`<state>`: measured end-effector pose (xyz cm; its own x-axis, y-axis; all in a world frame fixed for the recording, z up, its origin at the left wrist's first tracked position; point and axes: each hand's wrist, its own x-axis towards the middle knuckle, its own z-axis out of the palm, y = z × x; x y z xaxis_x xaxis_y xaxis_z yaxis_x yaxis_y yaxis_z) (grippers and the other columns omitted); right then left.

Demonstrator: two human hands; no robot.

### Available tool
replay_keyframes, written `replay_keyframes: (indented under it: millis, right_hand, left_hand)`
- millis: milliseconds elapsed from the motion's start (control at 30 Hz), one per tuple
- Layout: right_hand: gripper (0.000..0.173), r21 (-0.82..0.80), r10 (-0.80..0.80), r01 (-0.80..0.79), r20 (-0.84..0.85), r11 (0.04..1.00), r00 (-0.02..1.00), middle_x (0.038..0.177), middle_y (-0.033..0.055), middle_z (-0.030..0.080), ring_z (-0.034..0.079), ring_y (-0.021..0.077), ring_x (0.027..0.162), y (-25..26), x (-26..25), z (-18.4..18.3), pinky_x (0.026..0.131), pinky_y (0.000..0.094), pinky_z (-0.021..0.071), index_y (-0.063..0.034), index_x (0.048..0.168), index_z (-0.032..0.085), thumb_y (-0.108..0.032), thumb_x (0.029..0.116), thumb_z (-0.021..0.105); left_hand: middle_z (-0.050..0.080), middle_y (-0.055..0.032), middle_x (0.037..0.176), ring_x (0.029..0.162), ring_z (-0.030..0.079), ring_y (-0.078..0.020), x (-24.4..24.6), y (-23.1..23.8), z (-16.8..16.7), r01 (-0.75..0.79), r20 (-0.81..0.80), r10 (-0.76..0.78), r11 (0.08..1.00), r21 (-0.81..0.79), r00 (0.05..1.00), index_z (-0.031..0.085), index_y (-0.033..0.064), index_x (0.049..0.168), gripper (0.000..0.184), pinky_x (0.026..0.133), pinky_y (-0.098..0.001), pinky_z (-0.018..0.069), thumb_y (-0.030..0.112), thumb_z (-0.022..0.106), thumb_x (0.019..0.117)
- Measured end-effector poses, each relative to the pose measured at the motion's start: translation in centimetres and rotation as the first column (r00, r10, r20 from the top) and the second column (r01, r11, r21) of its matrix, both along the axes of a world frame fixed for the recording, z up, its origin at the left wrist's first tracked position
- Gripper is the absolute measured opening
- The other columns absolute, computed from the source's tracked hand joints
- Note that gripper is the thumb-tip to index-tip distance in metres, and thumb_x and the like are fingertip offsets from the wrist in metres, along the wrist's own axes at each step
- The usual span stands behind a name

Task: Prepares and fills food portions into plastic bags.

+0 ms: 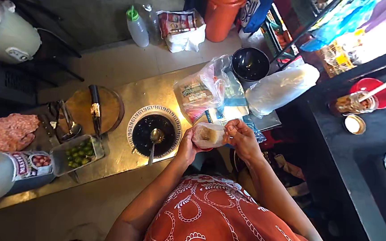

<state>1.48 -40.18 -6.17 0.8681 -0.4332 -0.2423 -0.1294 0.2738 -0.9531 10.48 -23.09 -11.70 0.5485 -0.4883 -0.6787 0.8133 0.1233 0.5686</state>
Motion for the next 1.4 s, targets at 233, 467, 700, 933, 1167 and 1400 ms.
replay_keyframes:
  millis: [233, 467, 700, 933, 1167, 1400]
  right_hand:
    - [0.014, 0.067, 0.119, -0.119, -0.002, 0.991, 0.993, 0.085, 0.0071, 0.067, 0.069, 0.0184, 0.071, -1.0, 1.1, 0.4, 0.069, 0.0379, 0.0627, -0.0055, 0.104, 0.058, -0.008, 0.1056, 0.045]
    - [0.012, -0.112, 0.187, -0.184, 0.021, 0.977, 0.982, 0.087, 0.0113, 0.069, 0.073, 0.0214, 0.074, -1.5, 1.9, 1.1, 0.072, 0.0389, 0.0654, 0.002, 0.107, 0.058, -0.004, 0.1057, 0.048]
    - [0.019, -0.671, 0.238, -0.231, -0.084, 0.705, 0.968, 0.101, 0.0138, 0.069, 0.07, 0.0175, 0.081, -2.6, 1.9, 1.2, 0.073, 0.0338, 0.0613, 0.0009, 0.106, 0.069, -0.011, 0.1027, 0.055]
    - [0.017, -0.472, 0.28, -0.301, -0.116, 0.829, 0.953, 0.094, 0.0119, 0.07, 0.069, 0.0133, 0.071, -2.6, 2.1, 2.5, 0.065, 0.0282, 0.0599, 0.0038, 0.107, 0.066, -0.007, 0.1035, 0.053]
    - [0.014, -0.423, 0.237, -0.254, -0.095, 0.869, 0.967, 0.091, 0.0114, 0.07, 0.069, 0.0126, 0.068, -2.9, 2.1, 2.8, 0.062, 0.0277, 0.0602, 0.0042, 0.103, 0.066, -0.007, 0.1023, 0.056]
    - [0.014, -0.494, 0.269, -0.262, -0.058, 0.829, 0.961, 0.085, 0.0077, 0.071, 0.069, 0.0104, 0.069, -3.1, 1.6, 2.8, 0.065, 0.0264, 0.06, 0.0024, 0.101, 0.068, -0.007, 0.1004, 0.058]
  left_hand:
    - [0.056, -0.0242, 0.14, 0.125, 0.059, -0.0292, -1.5, -0.1, 1.8, -0.073, 0.368, -0.074, 0.926, 0.37, 0.927, 0.051, -0.0018, 0.143, 0.051, 0.101, -0.0471, 0.0526, 0.032, 0.028, 0.1135]
    - [0.068, -0.025, 0.122, 0.118, 0.065, -0.0354, -0.8, 0.4, 4.9, -0.096, 0.51, -0.62, 0.576, 0.812, 0.596, 0.057, -0.0039, 0.138, 0.044, 0.106, -0.0509, 0.048, 0.022, 0.033, 0.1112]
    - [0.067, -0.0206, 0.126, 0.12, 0.064, -0.0339, 1.6, 0.6, 7.2, -0.09, 0.452, -0.712, 0.484, 0.87, 0.537, 0.059, -0.0001, 0.136, 0.04, 0.106, -0.0534, 0.0471, 0.025, 0.046, 0.108]
    - [0.07, -0.0147, 0.1, 0.088, 0.068, -0.0234, 3.5, 0.4, 6.7, 0.053, 0.454, -0.617, 0.627, 0.777, 0.643, 0.065, 0.0031, 0.126, 0.032, 0.084, -0.0437, 0.0554, 0.005, 0.064, 0.0943]
    - [0.069, -0.0086, 0.098, 0.074, 0.066, -0.0159, 3.3, 3.3, 11.9, -0.149, 0.767, -0.293, 0.882, 0.448, 0.571, 0.065, 0.0032, 0.118, 0.028, 0.067, -0.0327, 0.058, -0.004, 0.069, 0.0908]
    - [0.049, -0.0136, 0.147, 0.119, 0.059, -0.0264, 2.0, 9.4, 9.3, -0.042, 0.782, -0.446, 0.858, 0.513, 0.435, 0.036, 0.0104, 0.153, 0.09, 0.087, -0.0453, 0.0549, 0.023, 0.078, 0.0743]
